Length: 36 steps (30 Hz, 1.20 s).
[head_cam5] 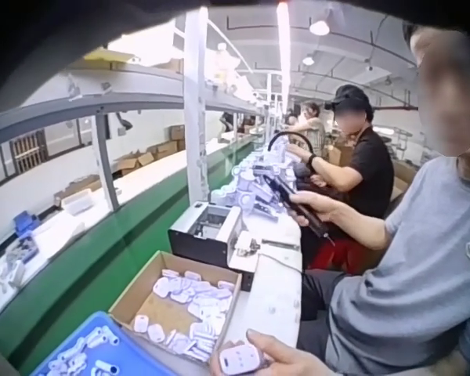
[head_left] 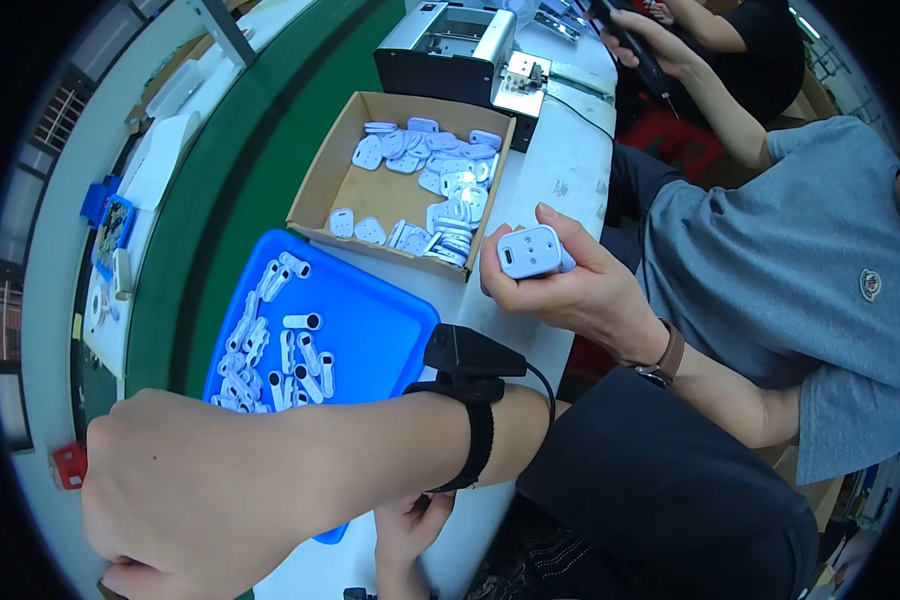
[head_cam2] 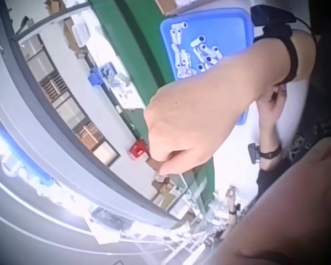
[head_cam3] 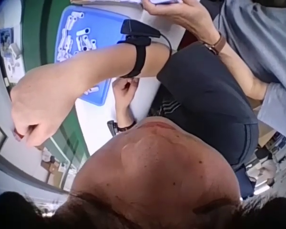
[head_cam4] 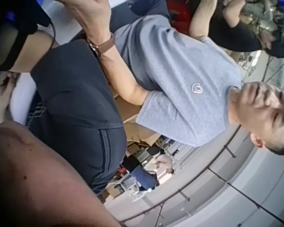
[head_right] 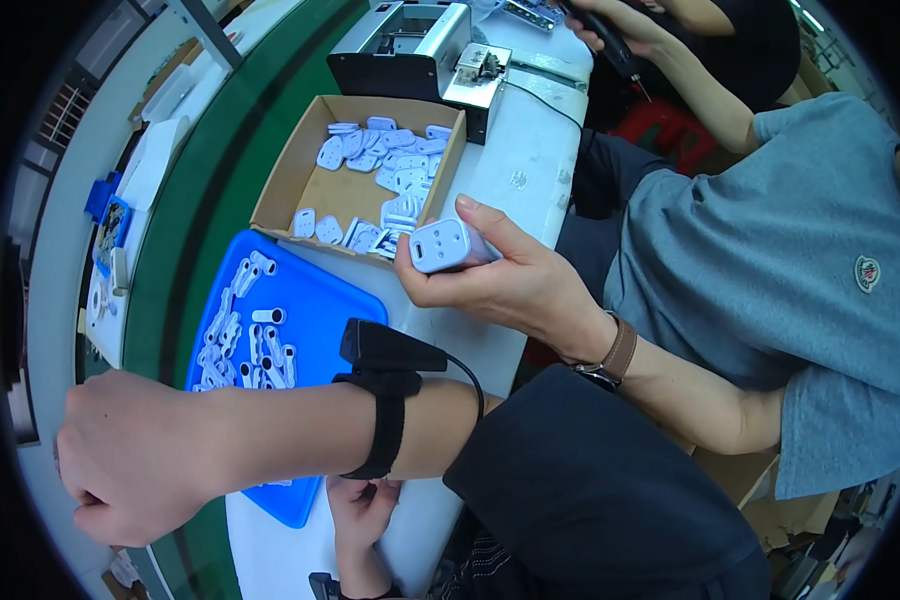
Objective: Assembling handheld electric fans by inserting components into the housing and using an electric screwdriver.
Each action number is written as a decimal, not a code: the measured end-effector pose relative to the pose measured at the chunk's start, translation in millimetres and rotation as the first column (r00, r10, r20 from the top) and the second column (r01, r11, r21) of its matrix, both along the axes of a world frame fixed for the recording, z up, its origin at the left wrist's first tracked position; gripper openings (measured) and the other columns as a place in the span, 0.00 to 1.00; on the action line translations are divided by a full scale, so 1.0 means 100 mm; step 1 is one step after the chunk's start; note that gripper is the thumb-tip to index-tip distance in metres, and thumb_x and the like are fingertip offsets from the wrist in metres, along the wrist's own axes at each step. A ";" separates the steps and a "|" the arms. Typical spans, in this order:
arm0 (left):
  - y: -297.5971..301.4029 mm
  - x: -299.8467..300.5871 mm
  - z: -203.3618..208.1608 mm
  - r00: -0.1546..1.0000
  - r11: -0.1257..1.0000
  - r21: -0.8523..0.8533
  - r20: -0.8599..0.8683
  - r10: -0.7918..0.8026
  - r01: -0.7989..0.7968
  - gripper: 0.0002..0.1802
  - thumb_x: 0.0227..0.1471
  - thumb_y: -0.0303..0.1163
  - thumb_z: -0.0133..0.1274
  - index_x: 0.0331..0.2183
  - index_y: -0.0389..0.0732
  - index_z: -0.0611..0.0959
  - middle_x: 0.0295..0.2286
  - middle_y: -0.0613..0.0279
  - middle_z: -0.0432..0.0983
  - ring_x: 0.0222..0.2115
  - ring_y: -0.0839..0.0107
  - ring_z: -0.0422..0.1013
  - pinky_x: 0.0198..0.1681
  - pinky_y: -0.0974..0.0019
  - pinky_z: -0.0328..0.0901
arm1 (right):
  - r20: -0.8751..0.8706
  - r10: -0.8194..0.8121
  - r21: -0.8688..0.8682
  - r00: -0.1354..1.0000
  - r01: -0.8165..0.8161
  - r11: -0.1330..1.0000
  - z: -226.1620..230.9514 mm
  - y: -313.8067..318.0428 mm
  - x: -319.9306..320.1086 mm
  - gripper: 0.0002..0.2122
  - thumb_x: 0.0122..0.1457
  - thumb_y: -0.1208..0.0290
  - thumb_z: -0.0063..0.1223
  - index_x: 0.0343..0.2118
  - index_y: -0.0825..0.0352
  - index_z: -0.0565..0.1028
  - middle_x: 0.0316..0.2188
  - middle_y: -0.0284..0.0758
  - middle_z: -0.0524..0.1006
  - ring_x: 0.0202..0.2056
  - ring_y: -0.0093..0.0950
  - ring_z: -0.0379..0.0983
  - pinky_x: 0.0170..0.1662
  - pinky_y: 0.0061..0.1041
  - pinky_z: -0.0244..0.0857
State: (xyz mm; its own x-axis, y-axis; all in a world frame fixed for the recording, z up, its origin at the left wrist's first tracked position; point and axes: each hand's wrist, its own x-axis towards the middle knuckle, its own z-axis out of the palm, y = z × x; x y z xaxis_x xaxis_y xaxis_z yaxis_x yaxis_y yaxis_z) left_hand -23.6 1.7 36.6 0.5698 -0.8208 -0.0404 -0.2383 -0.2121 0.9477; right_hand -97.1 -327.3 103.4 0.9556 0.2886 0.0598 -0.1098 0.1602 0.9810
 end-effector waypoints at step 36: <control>-0.04 -0.04 -0.03 0.995 0.996 0.042 -0.071 0.076 -0.073 0.17 0.56 0.32 0.65 0.20 0.36 0.79 0.13 0.67 0.67 0.16 0.80 0.58 0.20 0.68 0.54 | 0.519 0.003 0.628 0.855 -0.379 -0.680 -0.52 1.45 -0.60 0.25 0.54 0.75 0.68 0.54 0.74 0.72 0.57 0.49 0.70 0.61 0.52 0.64 0.64 0.45 0.60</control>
State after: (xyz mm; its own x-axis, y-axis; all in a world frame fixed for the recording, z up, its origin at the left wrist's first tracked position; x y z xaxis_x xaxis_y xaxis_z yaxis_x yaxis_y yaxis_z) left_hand -27.7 -2.6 34.0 0.6235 -0.7734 -0.1148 -0.1519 -0.2638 0.9526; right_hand -157.4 -182.1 51.0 0.7286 -0.2375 0.6425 0.1935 -0.8284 -0.5257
